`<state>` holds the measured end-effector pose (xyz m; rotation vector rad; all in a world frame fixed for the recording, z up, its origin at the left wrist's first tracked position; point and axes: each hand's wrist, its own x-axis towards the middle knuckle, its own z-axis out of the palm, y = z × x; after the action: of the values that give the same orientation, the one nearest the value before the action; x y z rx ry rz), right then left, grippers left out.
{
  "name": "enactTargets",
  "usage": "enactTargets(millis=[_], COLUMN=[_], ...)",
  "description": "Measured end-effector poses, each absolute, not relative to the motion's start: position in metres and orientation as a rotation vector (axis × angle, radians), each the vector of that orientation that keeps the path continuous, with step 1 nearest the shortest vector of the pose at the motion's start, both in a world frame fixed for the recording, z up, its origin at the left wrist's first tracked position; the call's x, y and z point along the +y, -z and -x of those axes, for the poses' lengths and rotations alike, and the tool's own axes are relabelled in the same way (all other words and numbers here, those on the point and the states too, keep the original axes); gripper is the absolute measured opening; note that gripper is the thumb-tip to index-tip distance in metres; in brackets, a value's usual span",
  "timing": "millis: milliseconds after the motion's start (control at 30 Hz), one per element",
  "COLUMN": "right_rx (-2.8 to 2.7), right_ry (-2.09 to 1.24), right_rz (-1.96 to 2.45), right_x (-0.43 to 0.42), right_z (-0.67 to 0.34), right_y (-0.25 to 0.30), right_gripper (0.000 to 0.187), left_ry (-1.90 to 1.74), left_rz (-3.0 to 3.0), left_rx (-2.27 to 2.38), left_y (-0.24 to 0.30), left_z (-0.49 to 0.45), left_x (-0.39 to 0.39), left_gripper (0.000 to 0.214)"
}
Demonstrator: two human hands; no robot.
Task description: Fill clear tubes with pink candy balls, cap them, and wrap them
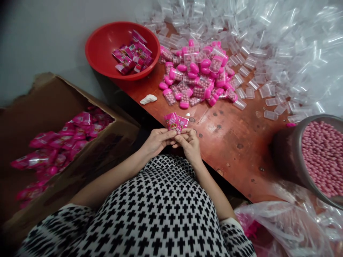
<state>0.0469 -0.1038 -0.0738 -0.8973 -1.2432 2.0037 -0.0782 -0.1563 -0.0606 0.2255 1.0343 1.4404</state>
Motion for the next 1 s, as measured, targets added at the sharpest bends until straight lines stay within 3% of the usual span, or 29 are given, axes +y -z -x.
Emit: enactTargets(millis=[133,233,367,467,600,700,1000], right_rx=[-1.263,-1.284,-1.285,-1.304,-1.353,-1.379,-1.424], right_ry=[-2.034,-2.037,-1.922,-1.830,-1.761,-1.757,-1.717], right_rz=[0.934,0.916,0.966,1.021,1.070,1.091,1.110], right_x=[-0.103,-0.101,-0.090,-0.080,-0.078,-0.080,-0.076], right_z=[-0.036,-0.036,-0.048,-0.057,-0.064,-0.069,-0.071], right_y=[0.074,0.070,0.066,0.066,0.066,0.068,0.069], right_gripper=[0.047,0.046,0.035,0.034,0.034,0.031,0.031], left_ry=[-1.511,-1.855,-2.280,-2.114,-1.559,-1.301,-1.334], left_rz=[-0.209,-0.099,-0.010,-0.225,-1.176,-1.479,-1.469], left_rx=[1.024,1.070,1.199,1.462,1.782,1.868,1.960], left_y=[0.055,0.045,0.043,0.056,0.079,0.094,0.115], left_z=[0.081,0.110,0.150,0.145,0.111,0.097,0.091], left_x=[-0.168,-0.189,-0.211,-0.199,-0.158,-0.134,-0.125], left_gripper=[0.034,0.030,0.055,0.048,0.038,0.028,0.013])
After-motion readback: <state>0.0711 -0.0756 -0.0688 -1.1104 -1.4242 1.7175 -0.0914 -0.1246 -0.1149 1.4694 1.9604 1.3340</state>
